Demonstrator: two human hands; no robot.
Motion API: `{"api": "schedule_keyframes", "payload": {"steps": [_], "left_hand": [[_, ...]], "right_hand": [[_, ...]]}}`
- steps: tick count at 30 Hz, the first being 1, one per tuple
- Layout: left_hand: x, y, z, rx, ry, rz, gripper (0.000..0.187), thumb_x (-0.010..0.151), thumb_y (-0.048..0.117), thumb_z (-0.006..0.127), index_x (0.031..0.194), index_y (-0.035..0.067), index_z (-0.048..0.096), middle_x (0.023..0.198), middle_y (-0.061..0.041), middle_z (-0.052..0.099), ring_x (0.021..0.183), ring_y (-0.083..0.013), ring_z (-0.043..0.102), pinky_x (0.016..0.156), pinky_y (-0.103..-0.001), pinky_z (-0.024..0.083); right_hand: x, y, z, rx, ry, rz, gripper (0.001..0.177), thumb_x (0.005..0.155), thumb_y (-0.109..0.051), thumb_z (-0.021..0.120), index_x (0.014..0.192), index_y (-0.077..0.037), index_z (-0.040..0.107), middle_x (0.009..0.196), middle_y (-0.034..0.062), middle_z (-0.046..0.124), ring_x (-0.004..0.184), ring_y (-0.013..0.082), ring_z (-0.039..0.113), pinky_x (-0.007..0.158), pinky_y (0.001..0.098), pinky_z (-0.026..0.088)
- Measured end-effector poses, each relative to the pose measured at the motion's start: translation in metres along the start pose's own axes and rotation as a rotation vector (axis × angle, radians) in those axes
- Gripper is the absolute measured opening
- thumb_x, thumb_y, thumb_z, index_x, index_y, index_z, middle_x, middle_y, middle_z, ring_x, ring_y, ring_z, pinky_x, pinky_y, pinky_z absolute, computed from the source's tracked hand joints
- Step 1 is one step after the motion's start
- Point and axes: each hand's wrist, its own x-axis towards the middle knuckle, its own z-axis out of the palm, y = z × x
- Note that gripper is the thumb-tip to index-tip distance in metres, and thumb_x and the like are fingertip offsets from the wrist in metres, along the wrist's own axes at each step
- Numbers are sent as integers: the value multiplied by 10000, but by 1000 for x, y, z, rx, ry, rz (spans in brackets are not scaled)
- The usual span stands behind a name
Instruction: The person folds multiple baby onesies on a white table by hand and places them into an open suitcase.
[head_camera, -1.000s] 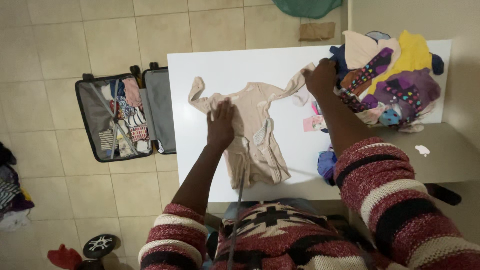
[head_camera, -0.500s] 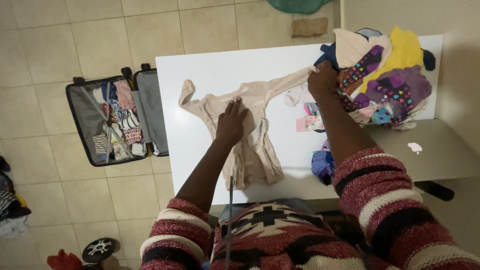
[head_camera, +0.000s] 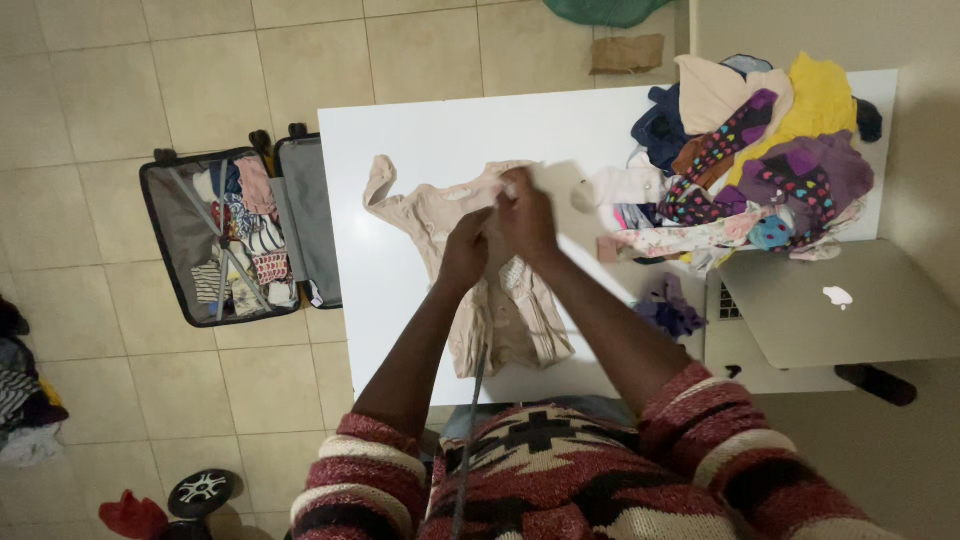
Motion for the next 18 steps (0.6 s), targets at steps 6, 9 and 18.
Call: {"api": "schedule_keyframes", "payload": {"steps": [6, 9, 18], "left_hand": [[-24, -22, -14, -29, -58, -617, 243, 1004, -25, 531, 1225, -72, 619, 1177, -265, 714, 1132, -358, 718, 1013, -411, 564], [-35, -15, -23, -191, 74, -388, 525, 893, -90, 471, 1400, 0, 572, 1384, -214, 641, 1313, -325, 623, 1101, -384, 490], [-48, 24, -44, -209, 71, -424, 494, 951, -16, 568, 1442, 13, 522, 1450, -203, 576, 1342, -340, 579, 1091, -405, 518]], "right_hand": [[-22, 4, 37, 73, -162, 32, 336, 901, -133, 752, 1157, -13, 569, 1019, 191, 729, 917, 286, 728, 785, 429, 561], [-13, 34, 41, 43, -118, 154, 265, 960, -162, 713, 1171, -25, 631, 973, 178, 685, 865, 277, 690, 770, 413, 570], [-2, 49, 0, -259, 134, 51, 302, 885, -132, 761, 1103, 19, 616, 1029, 179, 633, 942, 329, 650, 822, 451, 518]]}}
